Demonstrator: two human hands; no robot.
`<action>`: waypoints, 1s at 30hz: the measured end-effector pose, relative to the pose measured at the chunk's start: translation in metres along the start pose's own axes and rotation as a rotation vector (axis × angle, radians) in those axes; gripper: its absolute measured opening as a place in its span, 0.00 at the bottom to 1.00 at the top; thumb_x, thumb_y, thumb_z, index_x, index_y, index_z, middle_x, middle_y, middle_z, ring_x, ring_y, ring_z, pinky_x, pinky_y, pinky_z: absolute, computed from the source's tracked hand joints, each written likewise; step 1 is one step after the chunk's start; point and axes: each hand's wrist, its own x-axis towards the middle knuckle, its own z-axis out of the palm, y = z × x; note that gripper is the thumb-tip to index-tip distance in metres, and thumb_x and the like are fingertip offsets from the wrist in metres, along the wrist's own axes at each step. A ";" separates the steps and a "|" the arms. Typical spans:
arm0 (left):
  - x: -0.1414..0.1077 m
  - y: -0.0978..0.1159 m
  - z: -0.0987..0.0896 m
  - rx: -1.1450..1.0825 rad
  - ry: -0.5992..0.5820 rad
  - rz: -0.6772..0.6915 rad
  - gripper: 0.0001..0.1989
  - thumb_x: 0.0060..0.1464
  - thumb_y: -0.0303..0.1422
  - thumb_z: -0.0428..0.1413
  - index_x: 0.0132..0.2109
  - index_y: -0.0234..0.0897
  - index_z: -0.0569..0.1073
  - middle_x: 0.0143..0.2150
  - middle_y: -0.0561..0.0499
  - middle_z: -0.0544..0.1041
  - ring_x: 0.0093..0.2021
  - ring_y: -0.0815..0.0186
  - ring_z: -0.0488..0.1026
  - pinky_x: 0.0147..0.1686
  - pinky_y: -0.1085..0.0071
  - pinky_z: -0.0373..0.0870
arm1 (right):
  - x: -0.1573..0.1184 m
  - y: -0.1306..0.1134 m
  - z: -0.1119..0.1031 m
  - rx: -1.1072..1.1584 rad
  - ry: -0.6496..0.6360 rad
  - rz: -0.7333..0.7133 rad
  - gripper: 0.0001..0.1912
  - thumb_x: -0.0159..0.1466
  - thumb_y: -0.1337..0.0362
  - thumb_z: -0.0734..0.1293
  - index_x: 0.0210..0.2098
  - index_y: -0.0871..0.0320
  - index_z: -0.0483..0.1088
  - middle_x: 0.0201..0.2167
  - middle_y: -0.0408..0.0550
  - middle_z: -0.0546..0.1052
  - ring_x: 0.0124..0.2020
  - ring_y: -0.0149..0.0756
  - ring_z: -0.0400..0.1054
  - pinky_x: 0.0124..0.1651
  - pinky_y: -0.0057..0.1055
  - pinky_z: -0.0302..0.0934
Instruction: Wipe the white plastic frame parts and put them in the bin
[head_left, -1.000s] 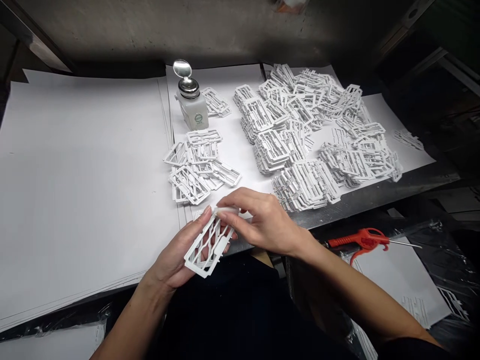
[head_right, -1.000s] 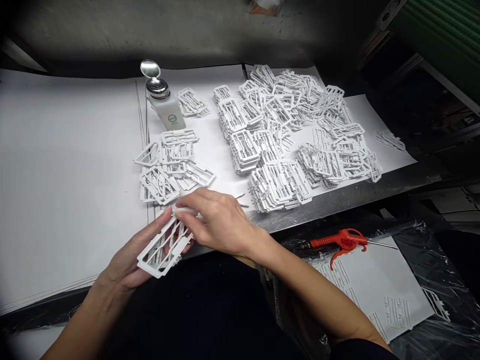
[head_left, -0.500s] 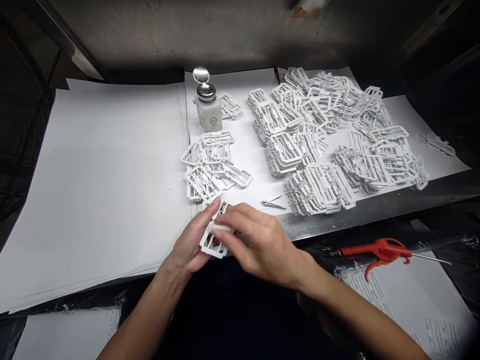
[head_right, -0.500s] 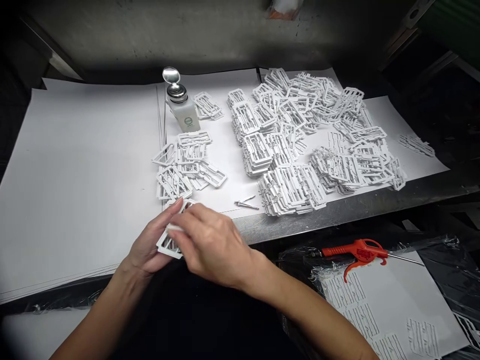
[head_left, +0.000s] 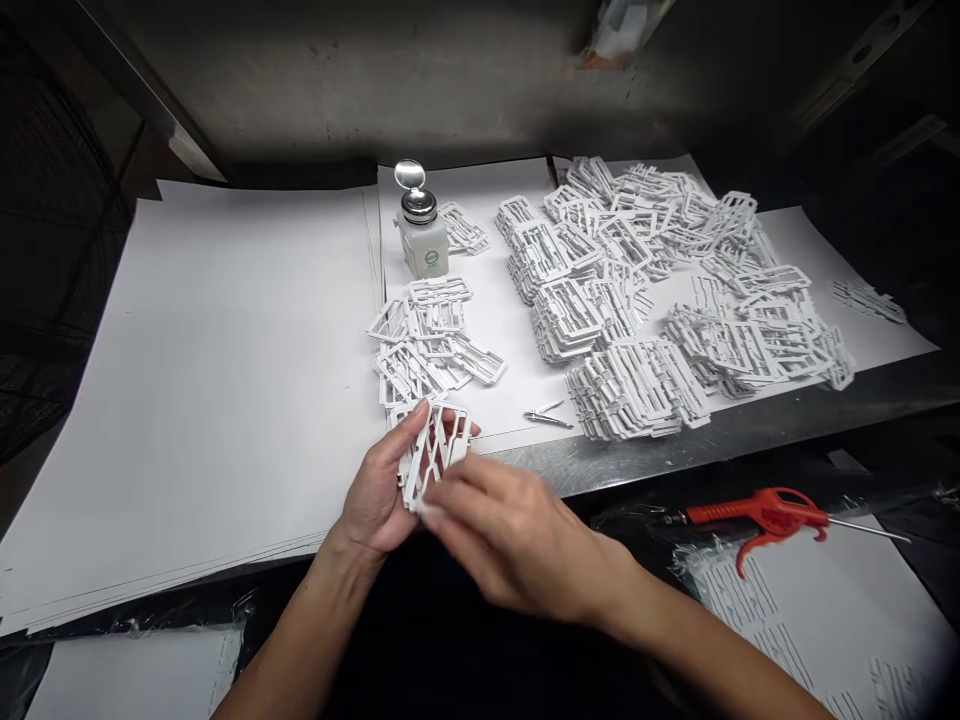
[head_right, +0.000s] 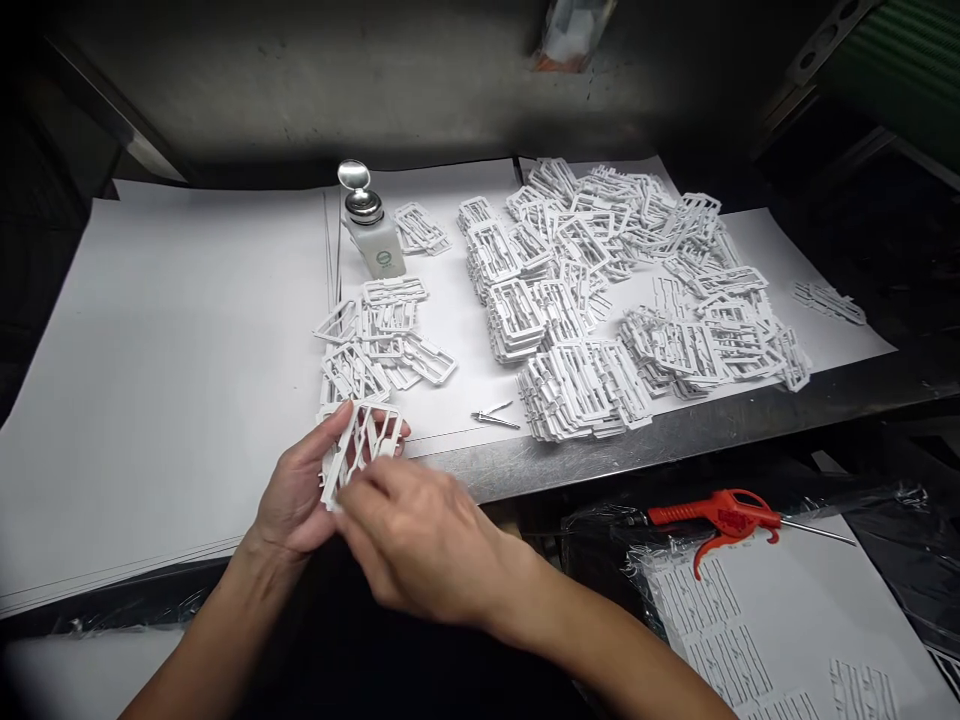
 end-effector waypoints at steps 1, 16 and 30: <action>0.000 0.001 -0.001 0.002 0.003 -0.008 0.12 0.56 0.36 0.51 0.37 0.31 0.74 0.34 0.45 0.78 0.32 0.65 0.75 0.35 0.71 0.73 | -0.003 -0.002 -0.001 0.012 -0.073 -0.006 0.09 0.67 0.70 0.59 0.44 0.63 0.68 0.36 0.51 0.68 0.37 0.36 0.64 0.40 0.30 0.61; 0.000 0.006 -0.001 0.014 0.064 0.106 0.12 0.56 0.36 0.51 0.37 0.31 0.74 0.35 0.44 0.79 0.36 0.63 0.76 0.38 0.70 0.74 | -0.026 0.003 -0.002 -0.117 0.088 0.100 0.09 0.67 0.70 0.57 0.43 0.62 0.67 0.35 0.51 0.67 0.36 0.36 0.63 0.39 0.31 0.61; -0.003 0.003 0.002 0.029 0.139 0.170 0.13 0.55 0.36 0.52 0.38 0.30 0.75 0.35 0.44 0.79 0.36 0.63 0.76 0.39 0.70 0.73 | -0.024 0.002 0.011 -0.194 0.133 0.156 0.10 0.68 0.71 0.56 0.43 0.62 0.67 0.35 0.52 0.67 0.36 0.37 0.64 0.41 0.33 0.60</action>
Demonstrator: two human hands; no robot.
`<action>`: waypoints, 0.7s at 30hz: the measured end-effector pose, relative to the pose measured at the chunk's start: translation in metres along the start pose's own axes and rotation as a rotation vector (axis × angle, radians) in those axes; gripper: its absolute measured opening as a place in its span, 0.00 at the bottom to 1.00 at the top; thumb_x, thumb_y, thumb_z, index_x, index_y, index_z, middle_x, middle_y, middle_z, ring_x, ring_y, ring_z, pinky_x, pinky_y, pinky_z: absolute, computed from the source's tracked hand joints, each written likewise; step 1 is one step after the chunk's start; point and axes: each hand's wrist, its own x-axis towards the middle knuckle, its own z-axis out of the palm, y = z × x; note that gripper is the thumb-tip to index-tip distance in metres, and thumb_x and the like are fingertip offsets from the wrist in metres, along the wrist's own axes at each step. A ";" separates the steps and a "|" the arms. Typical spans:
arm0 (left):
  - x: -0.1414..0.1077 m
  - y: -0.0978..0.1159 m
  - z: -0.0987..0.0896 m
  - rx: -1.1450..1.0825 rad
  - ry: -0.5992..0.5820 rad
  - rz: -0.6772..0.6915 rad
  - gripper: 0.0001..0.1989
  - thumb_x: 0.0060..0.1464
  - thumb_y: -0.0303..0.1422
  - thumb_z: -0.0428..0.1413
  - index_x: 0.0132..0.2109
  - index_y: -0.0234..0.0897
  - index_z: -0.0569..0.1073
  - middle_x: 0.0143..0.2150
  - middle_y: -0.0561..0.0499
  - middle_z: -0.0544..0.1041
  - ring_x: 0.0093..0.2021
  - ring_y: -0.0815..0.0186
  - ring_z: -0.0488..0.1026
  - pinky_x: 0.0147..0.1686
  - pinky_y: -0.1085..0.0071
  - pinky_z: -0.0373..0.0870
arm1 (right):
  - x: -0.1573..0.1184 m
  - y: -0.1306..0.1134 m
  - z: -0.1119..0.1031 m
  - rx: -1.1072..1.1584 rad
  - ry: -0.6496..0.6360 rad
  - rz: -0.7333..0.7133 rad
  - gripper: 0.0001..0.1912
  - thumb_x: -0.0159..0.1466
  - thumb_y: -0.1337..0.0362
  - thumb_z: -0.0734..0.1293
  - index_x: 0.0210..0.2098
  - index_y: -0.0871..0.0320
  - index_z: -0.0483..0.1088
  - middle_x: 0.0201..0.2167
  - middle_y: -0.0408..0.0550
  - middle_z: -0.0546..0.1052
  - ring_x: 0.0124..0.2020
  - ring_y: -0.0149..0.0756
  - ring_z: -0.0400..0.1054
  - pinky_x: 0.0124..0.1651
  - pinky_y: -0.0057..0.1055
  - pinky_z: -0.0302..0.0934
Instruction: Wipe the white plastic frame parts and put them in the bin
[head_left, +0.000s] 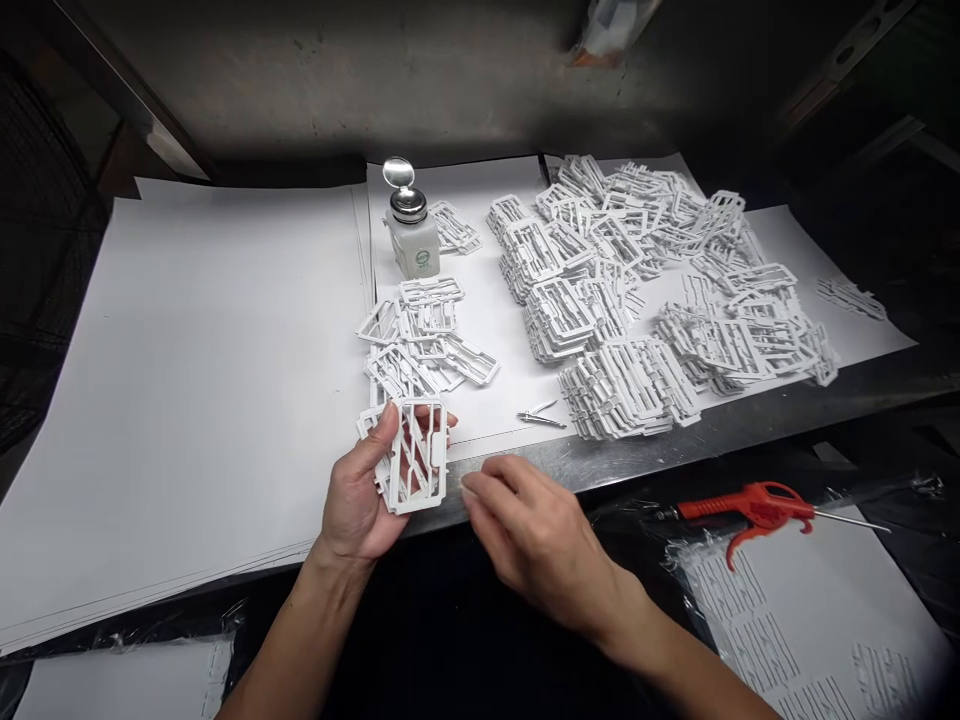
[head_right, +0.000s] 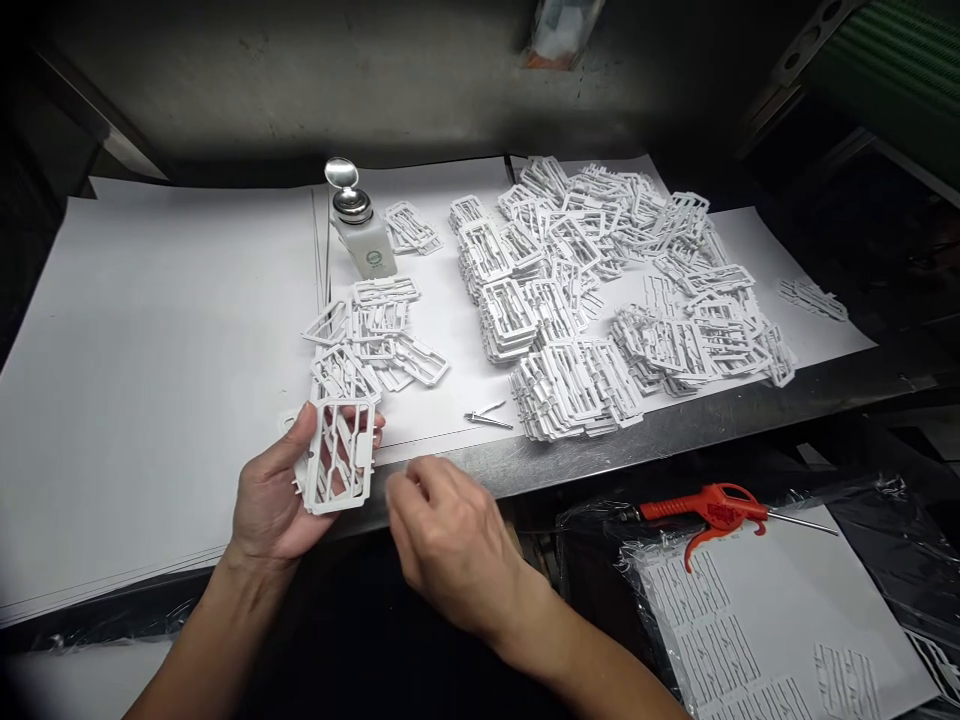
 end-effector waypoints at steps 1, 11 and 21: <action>0.000 0.000 0.000 0.007 -0.003 0.006 0.13 0.54 0.36 0.52 0.37 0.31 0.76 0.35 0.44 0.79 0.36 0.63 0.76 0.38 0.70 0.73 | -0.001 0.001 -0.002 -0.013 0.017 0.024 0.09 0.67 0.71 0.56 0.43 0.61 0.67 0.35 0.51 0.67 0.36 0.37 0.64 0.41 0.33 0.60; 0.001 0.002 0.001 -0.018 -0.003 0.034 0.14 0.56 0.36 0.50 0.37 0.30 0.76 0.35 0.42 0.79 0.35 0.63 0.76 0.37 0.71 0.73 | 0.002 0.000 0.002 0.115 0.147 0.030 0.09 0.67 0.70 0.58 0.43 0.61 0.68 0.35 0.51 0.68 0.36 0.36 0.64 0.41 0.31 0.60; 0.001 0.000 0.001 -0.007 -0.013 -0.016 0.12 0.55 0.33 0.52 0.38 0.30 0.76 0.37 0.43 0.79 0.36 0.62 0.76 0.37 0.68 0.74 | 0.008 0.006 0.005 0.619 -0.159 0.379 0.12 0.67 0.61 0.60 0.29 0.60 0.66 0.19 0.37 0.60 0.19 0.25 0.51 0.21 0.21 0.46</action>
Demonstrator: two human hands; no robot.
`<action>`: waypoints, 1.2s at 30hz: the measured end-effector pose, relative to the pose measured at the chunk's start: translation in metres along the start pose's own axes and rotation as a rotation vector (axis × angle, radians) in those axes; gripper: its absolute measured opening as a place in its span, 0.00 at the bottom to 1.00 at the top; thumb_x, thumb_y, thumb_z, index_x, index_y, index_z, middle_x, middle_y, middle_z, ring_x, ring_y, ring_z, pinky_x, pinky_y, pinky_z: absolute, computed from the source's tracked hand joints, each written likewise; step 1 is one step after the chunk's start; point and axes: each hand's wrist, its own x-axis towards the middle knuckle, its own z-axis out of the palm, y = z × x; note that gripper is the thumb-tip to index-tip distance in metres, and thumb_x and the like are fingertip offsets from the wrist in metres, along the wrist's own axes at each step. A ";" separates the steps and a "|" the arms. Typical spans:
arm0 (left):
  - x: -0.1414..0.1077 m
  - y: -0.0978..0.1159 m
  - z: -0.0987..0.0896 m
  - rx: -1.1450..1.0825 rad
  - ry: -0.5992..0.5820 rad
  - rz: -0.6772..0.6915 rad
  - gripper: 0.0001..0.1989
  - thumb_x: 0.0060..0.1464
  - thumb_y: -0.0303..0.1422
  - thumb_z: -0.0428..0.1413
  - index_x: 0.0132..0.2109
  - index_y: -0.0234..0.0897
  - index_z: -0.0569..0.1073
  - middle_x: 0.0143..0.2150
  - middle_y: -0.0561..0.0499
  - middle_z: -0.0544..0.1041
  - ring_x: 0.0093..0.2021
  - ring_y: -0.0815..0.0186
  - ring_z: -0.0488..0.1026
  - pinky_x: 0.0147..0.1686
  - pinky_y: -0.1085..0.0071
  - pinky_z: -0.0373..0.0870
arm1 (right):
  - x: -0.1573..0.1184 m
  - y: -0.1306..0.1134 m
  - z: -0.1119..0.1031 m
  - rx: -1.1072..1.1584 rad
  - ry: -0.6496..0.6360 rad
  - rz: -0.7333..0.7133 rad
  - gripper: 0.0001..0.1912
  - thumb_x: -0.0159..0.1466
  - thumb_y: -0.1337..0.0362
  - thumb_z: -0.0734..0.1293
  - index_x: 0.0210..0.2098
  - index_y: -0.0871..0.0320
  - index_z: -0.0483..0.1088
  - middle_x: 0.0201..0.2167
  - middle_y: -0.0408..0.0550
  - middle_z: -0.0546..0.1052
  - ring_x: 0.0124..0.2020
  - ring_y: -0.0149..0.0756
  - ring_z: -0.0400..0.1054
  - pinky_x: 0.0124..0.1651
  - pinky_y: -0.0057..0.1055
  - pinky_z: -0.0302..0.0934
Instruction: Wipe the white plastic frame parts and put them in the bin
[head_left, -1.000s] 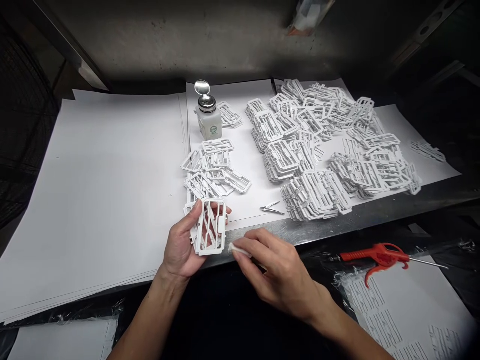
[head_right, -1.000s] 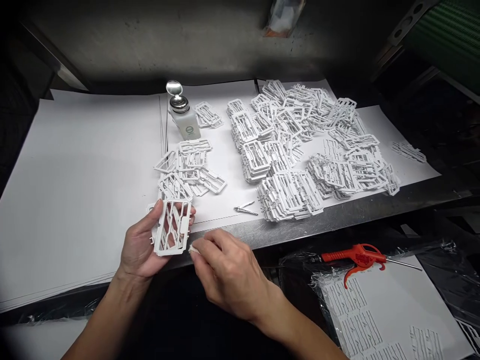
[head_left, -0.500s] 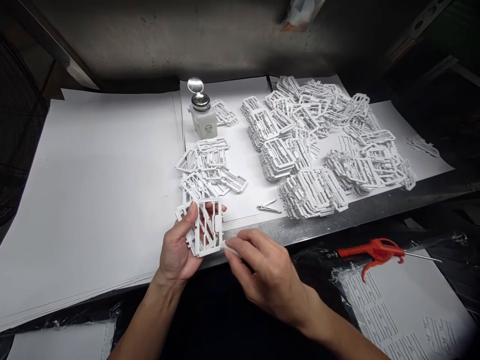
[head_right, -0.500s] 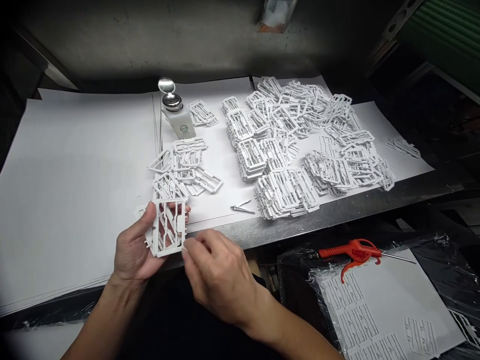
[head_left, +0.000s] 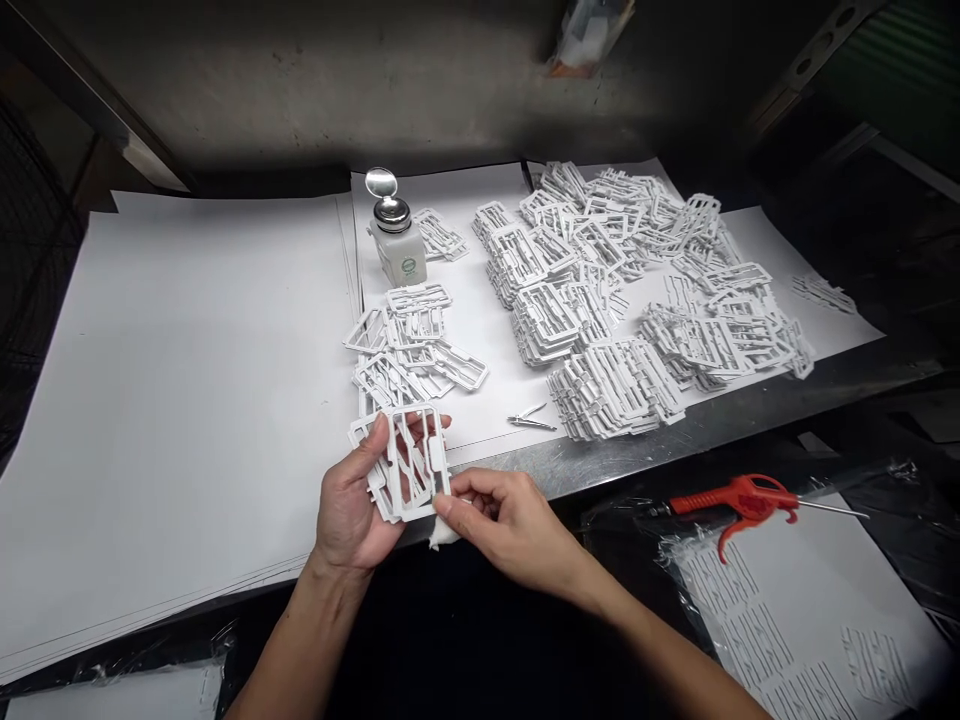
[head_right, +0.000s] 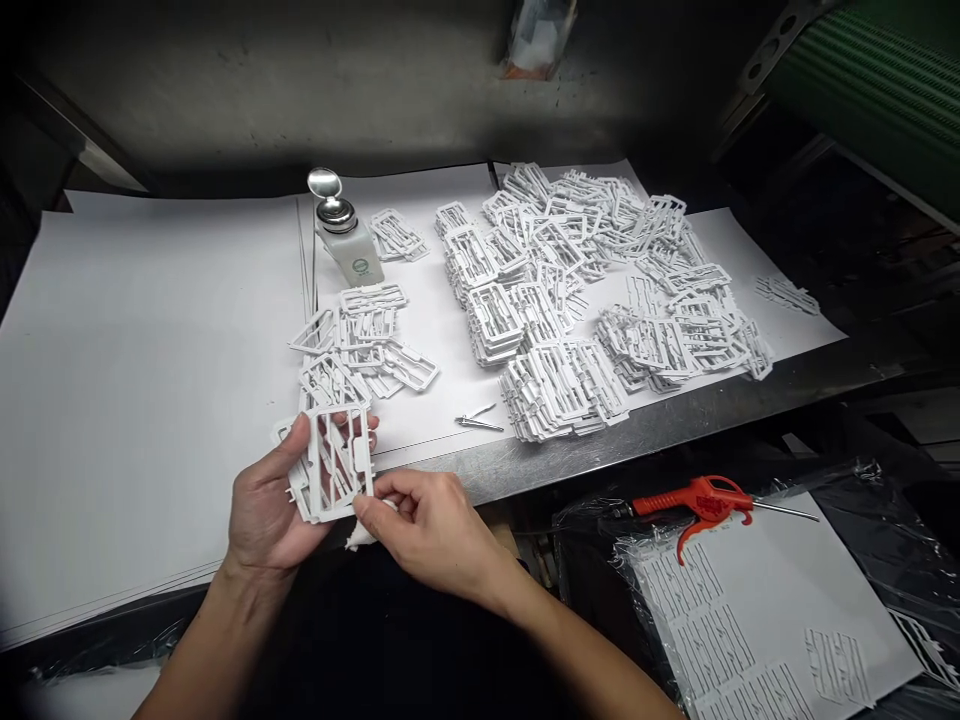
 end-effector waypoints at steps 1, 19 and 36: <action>0.000 -0.001 0.001 0.009 0.007 0.003 0.10 0.54 0.32 0.53 0.38 0.30 0.76 0.37 0.44 0.79 0.36 0.63 0.75 0.38 0.68 0.74 | 0.001 0.000 -0.001 0.005 0.002 0.003 0.13 0.67 0.61 0.60 0.27 0.60 0.64 0.18 0.37 0.58 0.19 0.25 0.50 0.21 0.21 0.45; 0.000 -0.009 -0.004 -0.094 -0.264 -0.153 0.26 0.57 0.41 0.45 0.54 0.25 0.67 0.36 0.45 0.72 0.34 0.65 0.70 0.37 0.68 0.69 | 0.000 -0.028 -0.033 -0.323 0.146 -0.292 0.03 0.63 0.66 0.68 0.35 0.59 0.70 0.31 0.41 0.71 0.28 0.28 0.64 0.31 0.23 0.56; 0.000 -0.012 -0.010 -0.032 -0.182 -0.092 0.20 0.58 0.42 0.47 0.45 0.31 0.74 0.38 0.45 0.78 0.36 0.60 0.75 0.36 0.66 0.74 | 0.035 -0.029 -0.031 -0.570 0.368 -0.432 0.05 0.63 0.72 0.63 0.39 0.63 0.70 0.34 0.49 0.70 0.34 0.36 0.65 0.36 0.29 0.60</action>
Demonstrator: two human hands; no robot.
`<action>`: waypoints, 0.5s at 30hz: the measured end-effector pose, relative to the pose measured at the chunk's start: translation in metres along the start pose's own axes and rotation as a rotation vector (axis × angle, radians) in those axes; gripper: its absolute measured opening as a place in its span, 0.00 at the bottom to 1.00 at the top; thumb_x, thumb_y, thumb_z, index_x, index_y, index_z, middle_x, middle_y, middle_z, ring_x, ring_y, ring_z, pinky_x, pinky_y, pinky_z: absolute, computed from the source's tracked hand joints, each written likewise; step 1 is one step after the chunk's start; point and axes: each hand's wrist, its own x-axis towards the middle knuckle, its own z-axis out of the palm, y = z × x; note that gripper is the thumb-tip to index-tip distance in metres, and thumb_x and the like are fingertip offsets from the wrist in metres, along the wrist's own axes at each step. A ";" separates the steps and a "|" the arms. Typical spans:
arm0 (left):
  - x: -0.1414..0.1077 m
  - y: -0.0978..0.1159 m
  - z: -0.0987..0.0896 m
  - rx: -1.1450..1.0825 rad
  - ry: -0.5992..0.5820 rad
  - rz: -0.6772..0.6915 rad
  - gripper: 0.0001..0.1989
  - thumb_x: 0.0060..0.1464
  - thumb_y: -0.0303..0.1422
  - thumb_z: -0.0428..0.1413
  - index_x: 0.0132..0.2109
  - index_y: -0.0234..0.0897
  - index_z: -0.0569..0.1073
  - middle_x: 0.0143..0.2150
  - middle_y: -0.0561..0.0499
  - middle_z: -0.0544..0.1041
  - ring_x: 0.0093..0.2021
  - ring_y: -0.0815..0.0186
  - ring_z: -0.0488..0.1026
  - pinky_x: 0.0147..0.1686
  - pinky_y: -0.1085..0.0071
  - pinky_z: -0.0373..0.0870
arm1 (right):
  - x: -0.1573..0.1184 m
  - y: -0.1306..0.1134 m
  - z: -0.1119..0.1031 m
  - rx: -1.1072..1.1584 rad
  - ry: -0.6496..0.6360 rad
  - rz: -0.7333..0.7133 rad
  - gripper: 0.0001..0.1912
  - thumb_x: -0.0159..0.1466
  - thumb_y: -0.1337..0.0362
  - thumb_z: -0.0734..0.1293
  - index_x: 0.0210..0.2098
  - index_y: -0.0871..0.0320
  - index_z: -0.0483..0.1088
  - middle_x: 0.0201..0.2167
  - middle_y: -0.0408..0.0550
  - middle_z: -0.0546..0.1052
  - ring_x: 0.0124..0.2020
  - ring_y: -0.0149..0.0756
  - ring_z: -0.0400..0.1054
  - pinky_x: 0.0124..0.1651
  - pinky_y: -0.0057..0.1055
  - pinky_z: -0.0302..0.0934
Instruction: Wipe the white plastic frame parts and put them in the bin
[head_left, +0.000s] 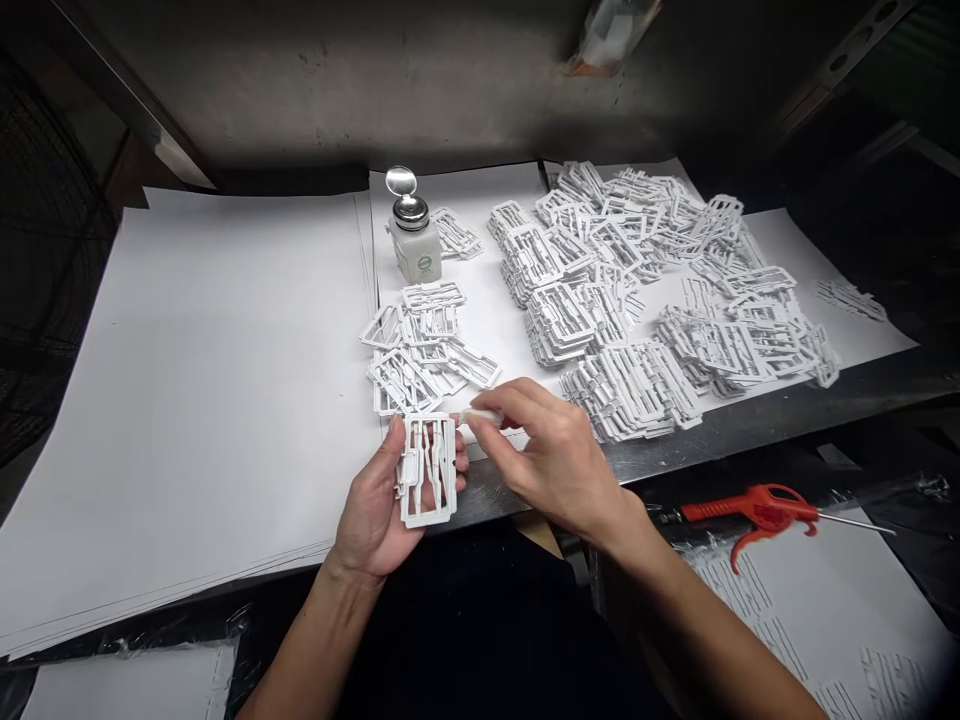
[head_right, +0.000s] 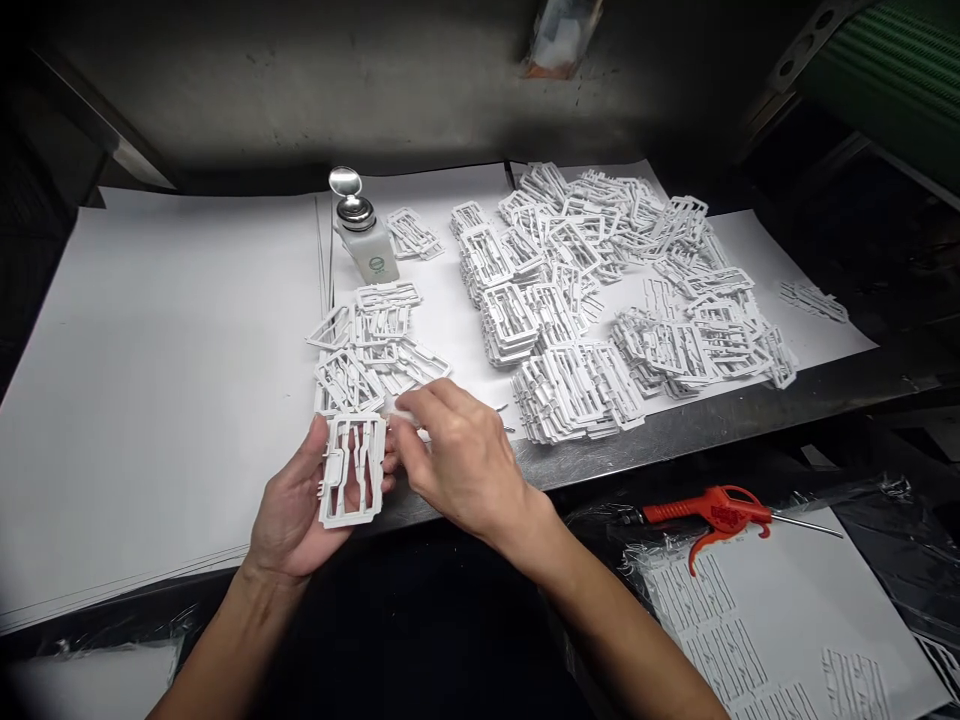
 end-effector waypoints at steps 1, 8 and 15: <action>0.000 0.001 0.000 0.002 0.006 -0.001 0.19 0.58 0.41 0.47 0.45 0.30 0.74 0.38 0.44 0.78 0.36 0.60 0.75 0.36 0.66 0.74 | -0.002 0.000 -0.002 0.023 0.015 -0.001 0.05 0.63 0.72 0.63 0.39 0.63 0.70 0.34 0.49 0.70 0.35 0.36 0.65 0.37 0.29 0.60; 0.002 0.007 0.006 -0.056 0.073 0.055 0.21 0.59 0.38 0.46 0.49 0.27 0.72 0.39 0.42 0.78 0.38 0.62 0.75 0.39 0.68 0.73 | -0.029 -0.007 0.004 0.161 -0.133 0.011 0.07 0.64 0.71 0.61 0.42 0.63 0.69 0.34 0.50 0.69 0.35 0.36 0.64 0.39 0.30 0.60; -0.001 0.008 0.010 -0.043 0.082 0.057 0.23 0.58 0.39 0.46 0.52 0.25 0.70 0.38 0.40 0.77 0.37 0.60 0.75 0.40 0.64 0.73 | -0.048 -0.025 0.012 0.272 -0.225 -0.011 0.08 0.66 0.71 0.59 0.42 0.63 0.68 0.35 0.51 0.68 0.37 0.37 0.64 0.43 0.32 0.59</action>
